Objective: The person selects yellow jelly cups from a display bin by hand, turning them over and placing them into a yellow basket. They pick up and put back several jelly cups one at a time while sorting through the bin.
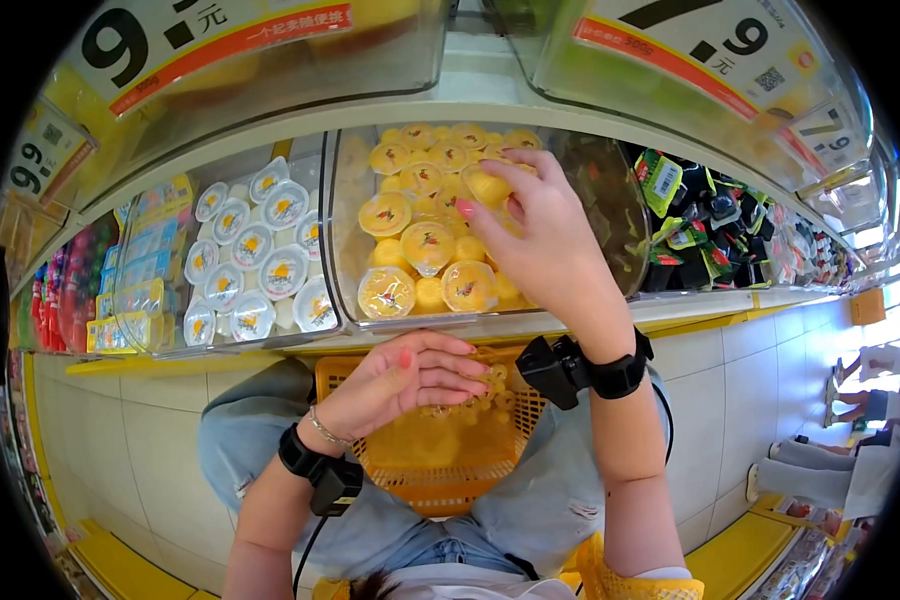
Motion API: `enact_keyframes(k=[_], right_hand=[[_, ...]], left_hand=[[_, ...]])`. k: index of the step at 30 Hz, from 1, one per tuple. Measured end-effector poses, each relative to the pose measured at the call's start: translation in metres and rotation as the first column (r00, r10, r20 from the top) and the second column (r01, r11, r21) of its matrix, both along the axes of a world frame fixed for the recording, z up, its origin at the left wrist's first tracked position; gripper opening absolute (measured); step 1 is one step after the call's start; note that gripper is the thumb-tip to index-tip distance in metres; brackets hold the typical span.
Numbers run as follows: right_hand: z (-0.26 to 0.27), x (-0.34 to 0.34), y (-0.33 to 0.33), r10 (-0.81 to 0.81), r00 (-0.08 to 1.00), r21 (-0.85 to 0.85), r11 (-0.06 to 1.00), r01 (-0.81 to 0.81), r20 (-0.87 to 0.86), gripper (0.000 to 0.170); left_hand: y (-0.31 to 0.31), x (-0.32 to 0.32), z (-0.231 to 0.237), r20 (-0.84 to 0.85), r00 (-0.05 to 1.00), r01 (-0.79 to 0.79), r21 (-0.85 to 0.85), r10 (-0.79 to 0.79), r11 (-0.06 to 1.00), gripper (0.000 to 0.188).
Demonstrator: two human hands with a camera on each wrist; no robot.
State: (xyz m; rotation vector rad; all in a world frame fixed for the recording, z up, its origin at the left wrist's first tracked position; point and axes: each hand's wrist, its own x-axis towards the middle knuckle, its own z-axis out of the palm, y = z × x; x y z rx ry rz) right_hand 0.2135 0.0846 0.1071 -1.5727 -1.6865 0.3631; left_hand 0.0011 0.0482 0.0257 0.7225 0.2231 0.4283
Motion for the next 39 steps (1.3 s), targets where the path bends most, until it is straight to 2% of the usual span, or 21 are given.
enact_keyframes(k=[4, 7, 10, 19, 31, 34, 37, 39], right_hand=[[-0.009, 0.001, 0.001, 0.015, 0.952, 0.015, 1.0, -0.02, 0.306, 0.044], [-0.011, -0.005, 0.005, 0.093, 0.964, -0.07, 0.995, -0.078, 0.248, 0.042], [-0.014, -0.01, 0.006, 0.203, 0.934, -0.134, 0.976, -0.17, 0.292, 0.043], [-0.015, -0.002, 0.006, 0.158, 0.94, -0.053, 0.987, -0.149, 0.301, 0.042], [-0.008, -0.002, 0.004, 0.147, 0.963, -0.078, 0.988, -0.132, 0.227, 0.038], [-0.01, -0.002, 0.003, 0.13, 0.955, -0.084, 0.99, -0.111, 0.266, 0.039], [-0.016, 0.0, 0.005, 0.18, 0.952, -0.079, 0.983, -0.165, 0.249, 0.04], [-0.015, 0.0, 0.006, 0.205, 0.953, -0.151, 0.973, -0.173, 0.225, 0.04]], left_hand=[[0.001, 0.0, -0.003, 0.012, 1.0, 0.0, -0.019, 0.0, 1.0, 0.05], [0.001, 0.0, -0.004, 0.013, 1.0, -0.01, -0.008, 0.01, 1.0, 0.048], [0.002, -0.001, -0.002, -0.003, 1.0, -0.02, 0.012, 0.02, 1.0, 0.047], [0.001, -0.001, -0.001, -0.053, 0.998, -0.026, 0.019, 0.027, 0.999, 0.047], [0.001, 0.003, -0.003, -0.096, 0.995, -0.022, 0.045, 0.027, 0.999, 0.047], [0.001, 0.003, -0.005, -0.102, 0.994, -0.022, 0.043, 0.026, 0.999, 0.047], [0.001, 0.003, -0.007, -0.104, 0.994, -0.022, 0.032, 0.025, 0.999, 0.046], [0.001, 0.004, -0.007, -0.104, 0.994, -0.02, 0.028, 0.023, 0.999, 0.045]])
